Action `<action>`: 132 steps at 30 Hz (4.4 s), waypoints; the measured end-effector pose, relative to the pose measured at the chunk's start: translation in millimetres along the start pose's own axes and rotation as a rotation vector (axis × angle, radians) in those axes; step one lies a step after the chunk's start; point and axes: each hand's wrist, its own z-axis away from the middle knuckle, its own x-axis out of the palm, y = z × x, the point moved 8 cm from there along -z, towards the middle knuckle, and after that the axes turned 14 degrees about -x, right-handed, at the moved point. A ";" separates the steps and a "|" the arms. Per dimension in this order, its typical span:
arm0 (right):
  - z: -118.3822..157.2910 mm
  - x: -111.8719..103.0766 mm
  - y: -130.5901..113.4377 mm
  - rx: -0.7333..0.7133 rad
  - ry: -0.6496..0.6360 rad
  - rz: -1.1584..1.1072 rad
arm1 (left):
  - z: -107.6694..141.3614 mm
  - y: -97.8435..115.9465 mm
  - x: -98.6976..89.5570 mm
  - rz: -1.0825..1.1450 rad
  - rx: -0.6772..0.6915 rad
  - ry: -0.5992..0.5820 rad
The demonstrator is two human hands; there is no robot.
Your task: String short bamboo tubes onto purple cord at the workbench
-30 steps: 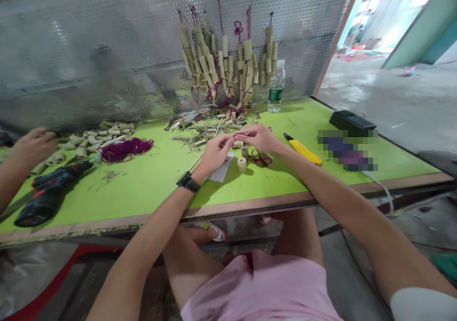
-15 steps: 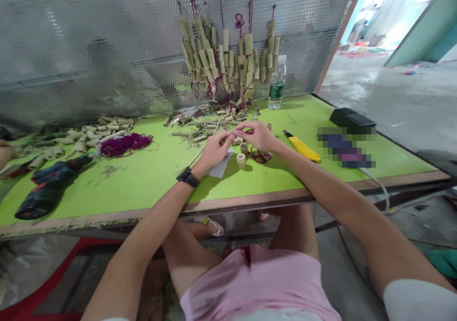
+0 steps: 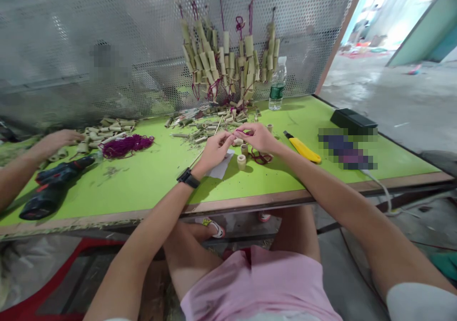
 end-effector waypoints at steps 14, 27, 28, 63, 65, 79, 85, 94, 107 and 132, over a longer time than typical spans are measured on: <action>0.6 -4.9 3.7 0.076 0.012 0.058 | 12.5 10.3 24.5 -0.274 0.175 -0.379; -0.4 -2.3 -2.5 0.002 -0.008 0.110 | 7.8 5.5 14.6 -0.306 0.154 -0.295; -0.5 -2.3 -3.4 -0.006 -0.007 0.121 | 7.7 4.4 16.8 -0.340 0.157 -0.304; 4.5 19.0 -25.8 -0.213 -0.259 0.677 | -8.4 -17.3 -3.7 -0.230 -0.047 0.053; 4.8 19.1 -25.0 -0.210 -0.261 0.689 | -7.9 -16.1 -3.7 -0.226 -0.039 0.047; 5.9 17.9 -25.6 -0.229 -0.183 0.645 | -6.0 -12.5 -3.9 -0.237 -0.007 0.039; 5.9 18.9 -24.4 -0.239 -0.161 0.634 | -6.7 -13.4 -3.2 -0.232 0.011 0.039; 6.4 13.5 -24.9 -0.214 -0.112 0.666 | -6.2 -11.8 -3.5 -0.229 0.008 0.032; 6.7 18.3 -24.7 -0.145 -0.080 0.517 | -6.4 -10.6 -4.9 -0.229 0.044 0.055; 8.2 19.4 -24.4 -0.042 -0.082 0.363 | -5.4 -6.9 -6.7 -0.212 0.050 0.052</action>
